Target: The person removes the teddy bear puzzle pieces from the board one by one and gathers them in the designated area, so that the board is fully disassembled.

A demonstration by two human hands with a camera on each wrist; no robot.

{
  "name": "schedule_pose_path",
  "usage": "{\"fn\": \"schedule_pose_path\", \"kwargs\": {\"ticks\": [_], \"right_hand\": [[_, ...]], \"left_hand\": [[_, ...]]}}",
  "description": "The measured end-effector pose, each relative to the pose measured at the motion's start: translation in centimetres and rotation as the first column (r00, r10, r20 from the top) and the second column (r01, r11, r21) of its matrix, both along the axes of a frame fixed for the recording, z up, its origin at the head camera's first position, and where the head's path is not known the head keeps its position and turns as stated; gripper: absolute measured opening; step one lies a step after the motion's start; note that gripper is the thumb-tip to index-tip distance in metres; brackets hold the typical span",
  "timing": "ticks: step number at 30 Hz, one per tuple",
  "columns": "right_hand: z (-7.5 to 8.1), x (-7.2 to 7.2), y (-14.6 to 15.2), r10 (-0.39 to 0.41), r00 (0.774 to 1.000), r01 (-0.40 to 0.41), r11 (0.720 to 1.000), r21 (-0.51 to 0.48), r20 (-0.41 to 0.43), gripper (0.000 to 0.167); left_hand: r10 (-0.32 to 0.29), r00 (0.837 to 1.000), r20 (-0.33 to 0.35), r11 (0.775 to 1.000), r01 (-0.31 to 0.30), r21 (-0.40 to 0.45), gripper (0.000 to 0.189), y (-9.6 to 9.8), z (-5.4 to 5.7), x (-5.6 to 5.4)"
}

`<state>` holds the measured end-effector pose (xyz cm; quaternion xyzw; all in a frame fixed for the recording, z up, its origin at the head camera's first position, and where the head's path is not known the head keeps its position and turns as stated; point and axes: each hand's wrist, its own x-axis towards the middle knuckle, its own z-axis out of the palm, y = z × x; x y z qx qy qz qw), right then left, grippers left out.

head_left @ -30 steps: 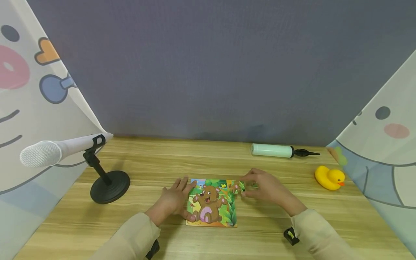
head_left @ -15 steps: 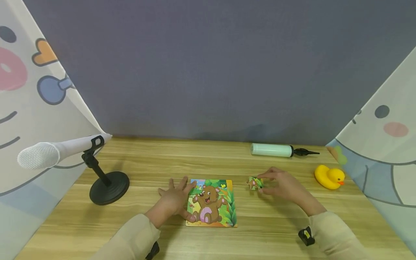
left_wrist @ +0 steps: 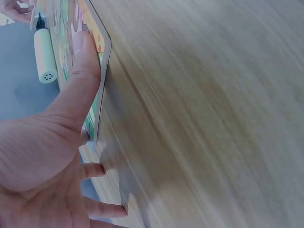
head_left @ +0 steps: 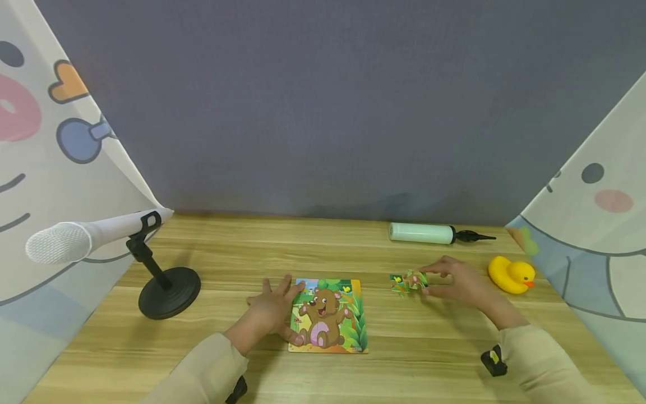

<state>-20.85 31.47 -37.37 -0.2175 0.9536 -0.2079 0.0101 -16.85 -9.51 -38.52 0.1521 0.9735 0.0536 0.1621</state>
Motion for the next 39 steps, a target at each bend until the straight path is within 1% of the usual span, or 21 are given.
{"fn": "schedule_pose_path", "kwargs": {"ticks": [5, 7, 11, 16, 20, 24, 32, 34, 37, 39], "right_hand": [[0.0, -0.1, 1.2, -0.007, 0.998, 0.007, 1.000, 0.009, 0.061, 0.047], [-0.3, -0.2, 1.5, -0.008, 0.997, 0.008, 1.000, 0.008, 0.077, 0.046], [-1.1, -0.6, 2.2, -0.023, 0.994, 0.020, 0.999, 0.038, 0.104, 0.046], [-1.8, -0.8, 2.5, -0.014, 0.996, 0.008, 0.998, 0.068, 0.093, 0.047], [-1.9, -0.8, 2.7, -0.013, 0.995, 0.005, 0.997, 0.078, 0.102, 0.048], [-2.0, -0.9, 2.8, -0.019, 0.993, 0.010, 0.997, 0.081, 0.115, 0.048], [-1.9, -1.1, 2.8, -0.021, 0.994, 0.011, 0.995, 0.099, 0.105, 0.050], [-1.8, -1.0, 2.7, -0.024, 0.994, 0.015, 0.996, 0.090, 0.107, 0.050], [-1.6, -0.9, 2.4, -0.030, 0.993, 0.025, 0.999, 0.047, 0.111, 0.049], [-1.6, -0.7, 1.9, -0.030, 0.995, 0.028, 0.999, 0.021, 0.092, 0.047]], "left_hand": [[0.008, 1.000, 0.003, 1.000, -0.008, 0.006, 0.120, -0.1, -0.1, 0.0], [0.015, 1.000, 0.010, 1.000, -0.015, 0.006, 0.120, -0.1, -0.2, 0.0], [0.018, 1.000, 0.015, 1.000, -0.018, -0.001, 0.120, -0.1, -0.2, 0.0], [0.017, 1.000, 0.007, 1.000, -0.017, 0.002, 0.121, 0.0, -0.2, 0.1], [0.024, 1.000, 0.012, 1.000, -0.024, 0.016, 0.121, -0.1, -0.3, 0.1], [0.020, 1.000, 0.008, 1.000, -0.020, 0.008, 0.122, -0.2, -0.4, 0.1], [0.014, 1.000, -0.007, 1.000, -0.014, -0.002, 0.122, -0.2, -0.6, 0.0], [0.013, 1.000, -0.007, 1.000, -0.013, -0.003, 0.122, -0.2, -0.6, 0.0], [0.013, 1.000, -0.006, 1.000, -0.013, -0.010, 0.122, -0.2, -0.5, 0.0], [0.016, 1.000, -0.003, 1.000, -0.016, -0.017, 0.122, -0.1, -0.5, -0.1]]}}
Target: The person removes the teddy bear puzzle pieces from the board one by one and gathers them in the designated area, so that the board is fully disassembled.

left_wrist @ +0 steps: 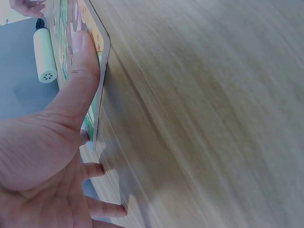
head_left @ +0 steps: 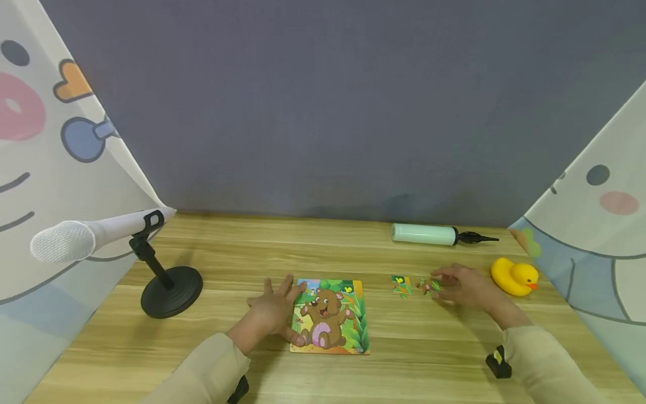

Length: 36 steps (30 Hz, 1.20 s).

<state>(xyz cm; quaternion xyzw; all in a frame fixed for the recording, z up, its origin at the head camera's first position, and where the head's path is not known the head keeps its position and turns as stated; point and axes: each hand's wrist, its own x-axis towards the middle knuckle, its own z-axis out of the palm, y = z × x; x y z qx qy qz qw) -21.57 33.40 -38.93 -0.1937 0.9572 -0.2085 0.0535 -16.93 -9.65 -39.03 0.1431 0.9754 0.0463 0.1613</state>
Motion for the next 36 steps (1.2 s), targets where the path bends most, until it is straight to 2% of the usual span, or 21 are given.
{"fn": "schedule_pose_path", "kwargs": {"ticks": [5, 7, 12, 18, 25, 29, 33, 36], "right_hand": [[0.1, 0.7, -2.3, 0.041, 0.995, -0.044, 0.999, -0.027, -0.089, 0.042], [0.3, 1.1, -3.4, 0.071, 0.993, -0.077, 0.996, -0.052, -0.098, 0.041], [0.6, 2.3, -6.3, 0.141, 0.987, -0.148, 0.984, -0.103, -0.080, 0.040], [0.6, 3.4, -8.9, 0.172, 0.985, -0.175, 0.965, -0.195, -0.034, 0.041], [0.1, 4.6, -11.3, 0.160, 0.987, -0.149, 0.942, -0.301, 0.014, 0.038], [-0.3, 5.3, -12.3, 0.146, 0.985, -0.103, 0.926, -0.363, 0.091, 0.037], [-0.6, 5.9, -13.3, 0.134, 0.979, -0.065, 0.920, -0.386, 0.156, 0.037], [-0.9, 6.4, -14.1, 0.110, 0.977, -0.036, 0.927, -0.373, 0.182, 0.037]], "left_hand": [[0.009, 1.000, 0.009, 1.000, -0.009, -0.006, 0.122, 0.1, 0.0, -0.1], [0.009, 1.000, 0.010, 1.000, -0.009, -0.003, 0.122, 0.1, 0.0, -0.1], [0.015, 1.000, 0.014, 1.000, -0.015, 0.004, 0.122, 0.1, 0.1, 0.0], [0.018, 1.000, 0.018, 1.000, -0.018, 0.010, 0.121, 0.1, 0.1, 0.0], [0.017, 1.000, 0.016, 1.000, -0.017, 0.002, 0.120, 0.2, 0.2, 0.0], [0.014, 1.000, 0.011, 1.000, -0.014, 0.000, 0.120, 0.1, 0.2, 0.0], [0.012, 1.000, 0.012, 1.000, -0.012, -0.001, 0.120, 0.2, 0.2, -0.1], [0.011, 1.000, 0.011, 1.000, -0.011, 0.000, 0.120, 0.2, 0.1, 0.0]]}}
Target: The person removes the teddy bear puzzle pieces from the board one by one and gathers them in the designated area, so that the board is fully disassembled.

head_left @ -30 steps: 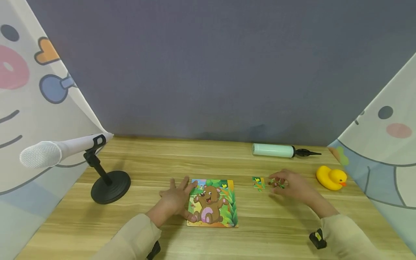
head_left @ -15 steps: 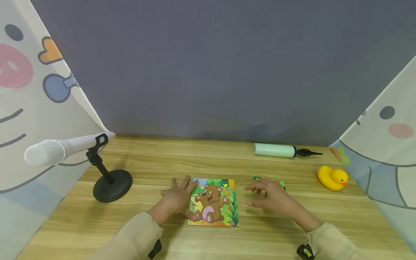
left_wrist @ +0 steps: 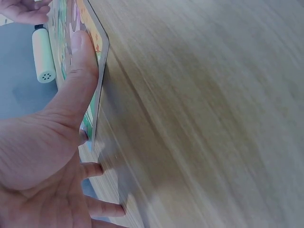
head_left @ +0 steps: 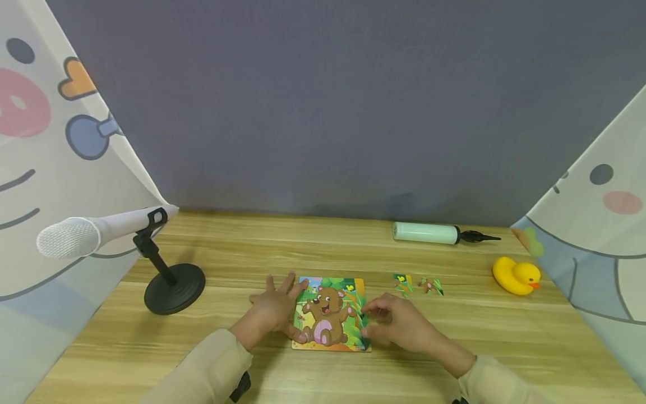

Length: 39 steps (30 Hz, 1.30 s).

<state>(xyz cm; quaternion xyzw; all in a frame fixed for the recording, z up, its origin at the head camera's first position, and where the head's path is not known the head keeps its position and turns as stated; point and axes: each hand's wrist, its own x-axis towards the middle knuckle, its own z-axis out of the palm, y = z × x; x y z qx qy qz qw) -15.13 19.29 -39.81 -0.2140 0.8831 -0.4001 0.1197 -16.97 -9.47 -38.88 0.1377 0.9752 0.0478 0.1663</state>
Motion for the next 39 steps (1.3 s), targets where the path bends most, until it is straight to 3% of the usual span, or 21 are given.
{"fn": "schedule_pose_path", "kwargs": {"ticks": [8, 16, 30, 39], "right_hand": [[-0.5, 0.7, -1.4, -0.025, 0.998, 0.031, 0.991, 0.130, -0.050, 0.041], [-0.7, 1.2, -1.8, -0.022, 0.990, 0.050, 0.978, 0.201, -0.139, 0.045], [-1.1, 1.5, -2.2, -0.019, 0.989, 0.047, 0.981, 0.186, -0.149, 0.043], [-1.1, 1.6, -2.2, 0.012, 0.980, 0.029, 0.979, 0.203, -0.197, 0.044]], "left_hand": [[0.002, 1.000, 0.001, 1.000, -0.002, 0.002, 0.120, 0.1, 0.0, 0.0], [0.011, 1.000, 0.016, 1.000, -0.012, 0.003, 0.121, 0.2, 0.0, -0.1], [-0.001, 1.000, 0.007, 1.000, 0.001, -0.010, 0.122, 0.1, -0.1, -0.1], [0.003, 1.000, 0.011, 1.000, -0.003, 0.002, 0.121, 0.0, 0.0, -0.1]]}}
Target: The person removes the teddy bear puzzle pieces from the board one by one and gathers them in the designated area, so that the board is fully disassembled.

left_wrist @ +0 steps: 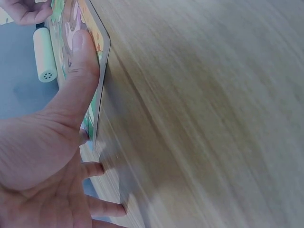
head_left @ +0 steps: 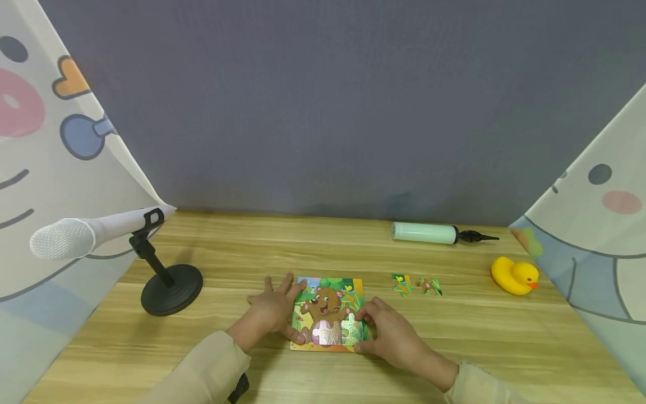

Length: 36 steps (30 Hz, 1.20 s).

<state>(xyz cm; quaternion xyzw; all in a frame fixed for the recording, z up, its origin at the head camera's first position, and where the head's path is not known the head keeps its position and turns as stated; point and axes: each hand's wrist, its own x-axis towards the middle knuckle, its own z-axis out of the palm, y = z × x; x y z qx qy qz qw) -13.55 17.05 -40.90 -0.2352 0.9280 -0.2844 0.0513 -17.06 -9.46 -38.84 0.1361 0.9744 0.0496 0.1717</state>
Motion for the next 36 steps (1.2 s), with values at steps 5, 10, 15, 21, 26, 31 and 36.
{"fn": "schedule_pose_path", "kwargs": {"ticks": [5, 10, 15, 21, 26, 31, 36], "right_hand": [[-0.1, 0.1, -0.2, 0.006, 0.998, -0.003, 0.999, 0.038, -0.070, 0.045], [-0.1, 0.3, -0.3, 0.013, 0.989, 0.000, 0.996, 0.086, -0.146, 0.045], [-0.1, 0.4, -0.4, 0.026, 0.974, 0.001, 0.993, 0.119, -0.225, 0.046], [0.0, 0.1, -0.1, 0.019, 0.962, 0.015, 0.993, 0.120, -0.274, 0.043], [0.3, -0.5, 0.9, 0.015, 0.976, 0.001, 0.997, 0.071, -0.219, 0.039], [0.6, -1.2, 2.4, 0.016, 0.993, -0.017, 1.000, -0.006, -0.118, 0.038], [0.9, -1.6, 3.7, 0.032, 0.995, -0.038, 0.997, -0.066, -0.093, 0.038]], "left_hand": [[-0.005, 1.000, 0.001, 1.000, 0.005, -0.005, 0.121, 0.0, -0.1, 0.0], [-0.004, 1.000, 0.005, 1.000, 0.004, 0.003, 0.121, 0.0, 0.0, 0.0], [0.003, 1.000, 0.008, 1.000, -0.003, 0.006, 0.120, 0.0, 0.1, 0.0], [0.003, 1.000, 0.010, 1.000, -0.003, 0.011, 0.121, 0.0, 0.0, -0.1], [-0.003, 1.000, 0.005, 1.000, 0.002, 0.013, 0.120, 0.1, 0.0, 0.0], [-0.003, 1.000, 0.006, 1.000, 0.003, 0.006, 0.121, 0.1, 0.1, 0.0], [-0.006, 1.000, 0.007, 1.000, 0.006, 0.005, 0.121, 0.0, 0.1, 0.0]]}}
